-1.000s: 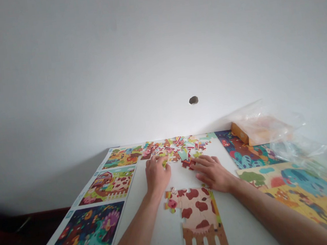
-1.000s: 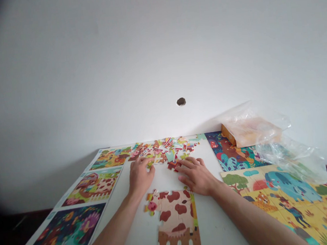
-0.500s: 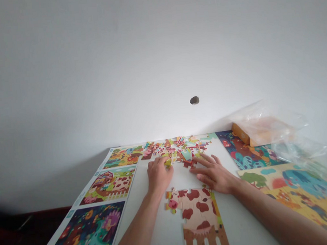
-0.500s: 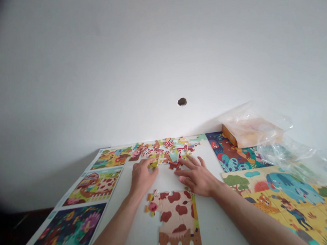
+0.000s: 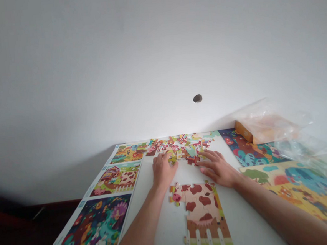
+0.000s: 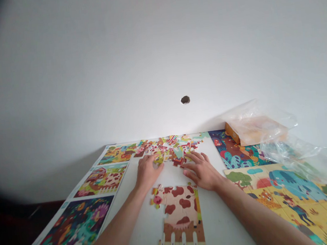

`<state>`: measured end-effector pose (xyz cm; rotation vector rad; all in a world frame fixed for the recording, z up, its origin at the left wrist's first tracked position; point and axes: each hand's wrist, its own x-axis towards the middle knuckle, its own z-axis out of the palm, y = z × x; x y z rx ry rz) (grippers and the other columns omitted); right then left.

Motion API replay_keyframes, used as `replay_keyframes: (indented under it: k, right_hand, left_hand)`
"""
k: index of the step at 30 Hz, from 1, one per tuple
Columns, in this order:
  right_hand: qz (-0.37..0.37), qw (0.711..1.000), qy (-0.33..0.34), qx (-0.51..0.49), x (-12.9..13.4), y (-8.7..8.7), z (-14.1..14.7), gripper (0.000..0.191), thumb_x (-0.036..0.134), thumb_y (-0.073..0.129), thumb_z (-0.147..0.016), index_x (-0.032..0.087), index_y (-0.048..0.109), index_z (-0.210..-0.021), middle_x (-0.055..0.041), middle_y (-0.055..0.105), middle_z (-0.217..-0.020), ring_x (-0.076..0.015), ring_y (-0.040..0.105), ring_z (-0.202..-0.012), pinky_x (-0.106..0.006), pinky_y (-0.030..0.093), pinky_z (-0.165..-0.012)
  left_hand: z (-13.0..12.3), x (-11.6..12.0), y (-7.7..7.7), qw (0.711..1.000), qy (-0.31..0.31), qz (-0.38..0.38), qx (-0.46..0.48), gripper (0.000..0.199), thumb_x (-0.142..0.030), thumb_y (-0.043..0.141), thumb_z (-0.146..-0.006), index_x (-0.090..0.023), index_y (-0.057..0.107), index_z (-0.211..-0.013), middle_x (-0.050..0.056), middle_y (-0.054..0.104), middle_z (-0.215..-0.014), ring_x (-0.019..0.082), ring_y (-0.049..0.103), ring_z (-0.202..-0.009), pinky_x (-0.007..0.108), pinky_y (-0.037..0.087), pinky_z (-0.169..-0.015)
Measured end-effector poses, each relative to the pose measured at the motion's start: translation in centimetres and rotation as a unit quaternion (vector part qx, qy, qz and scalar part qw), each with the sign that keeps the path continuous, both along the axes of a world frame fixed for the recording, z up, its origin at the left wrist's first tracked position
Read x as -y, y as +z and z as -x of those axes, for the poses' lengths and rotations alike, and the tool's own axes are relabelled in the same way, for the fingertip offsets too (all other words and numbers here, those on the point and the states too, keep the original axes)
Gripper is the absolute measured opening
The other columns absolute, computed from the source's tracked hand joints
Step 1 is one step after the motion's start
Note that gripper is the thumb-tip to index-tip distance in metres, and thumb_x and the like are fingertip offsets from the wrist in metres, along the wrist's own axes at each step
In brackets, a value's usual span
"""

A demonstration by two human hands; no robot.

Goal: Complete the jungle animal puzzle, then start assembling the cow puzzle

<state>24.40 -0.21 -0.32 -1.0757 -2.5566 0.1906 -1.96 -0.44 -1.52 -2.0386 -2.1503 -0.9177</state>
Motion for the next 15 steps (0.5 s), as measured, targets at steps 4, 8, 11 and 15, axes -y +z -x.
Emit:
replay_keyframes:
  k: [4, 8, 11, 15]
  right_hand:
    - [-0.006, 1.0, -0.012, -0.004, -0.22, -0.28, -0.17, 0.042, 0.05, 0.038, -0.1, 0.034, 0.065, -0.127, -0.0092, 0.046, -0.149, -0.0317, 0.037, -0.139, -0.06, 0.032, -0.109]
    - [-0.017, 0.999, -0.018, -0.024, -0.55, -0.72, -0.26, 0.038, 0.049, 0.042, -0.099, 0.03, 0.069, -0.119, -0.0107, 0.05, -0.144, -0.0304, 0.044, -0.134, -0.057, 0.035, -0.108]
    - [-0.02, 0.999, -0.008, -0.032, -0.65, -0.74, -0.3, 0.036, 0.048, 0.046, -0.098, 0.028, 0.07, -0.117, -0.0112, 0.051, -0.143, -0.0299, 0.047, -0.132, -0.055, 0.037, -0.108]
    - [-0.011, 1.0, 0.025, -0.014, -0.42, -0.42, -0.22, 0.039, 0.048, 0.046, -0.098, 0.032, 0.065, -0.127, -0.0098, 0.046, -0.149, -0.0325, 0.039, -0.139, -0.057, 0.034, -0.11]
  left_hand:
    - [-0.25, 0.24, 0.28, 0.997, 0.075, 0.023, -0.013, 0.042, -0.041, 0.07, -0.078, -0.024, 0.069, -0.117, 0.012, 0.061, -0.112, 0.031, 0.055, -0.107, 0.042, 0.046, -0.094]
    - [-0.47, 0.44, 0.41, 0.996, 0.073, 0.055, -0.009, 0.041, -0.046, 0.07, -0.078, -0.023, 0.071, -0.112, 0.013, 0.06, -0.114, 0.034, 0.054, -0.109, 0.046, 0.045, -0.093]
    - [-0.62, 0.5, 0.49, 0.998, 0.036, 0.054, 0.0, 0.035, -0.043, 0.071, -0.077, -0.024, 0.073, -0.105, 0.011, 0.061, -0.112, 0.032, 0.054, -0.108, 0.046, 0.044, -0.094]
    - [-0.66, 0.4, 0.39, 0.998, -0.006, 0.057, 0.014, 0.026, -0.038, 0.07, -0.078, -0.025, 0.073, -0.1, 0.009, 0.063, -0.109, 0.03, 0.055, -0.106, 0.044, 0.044, -0.095]
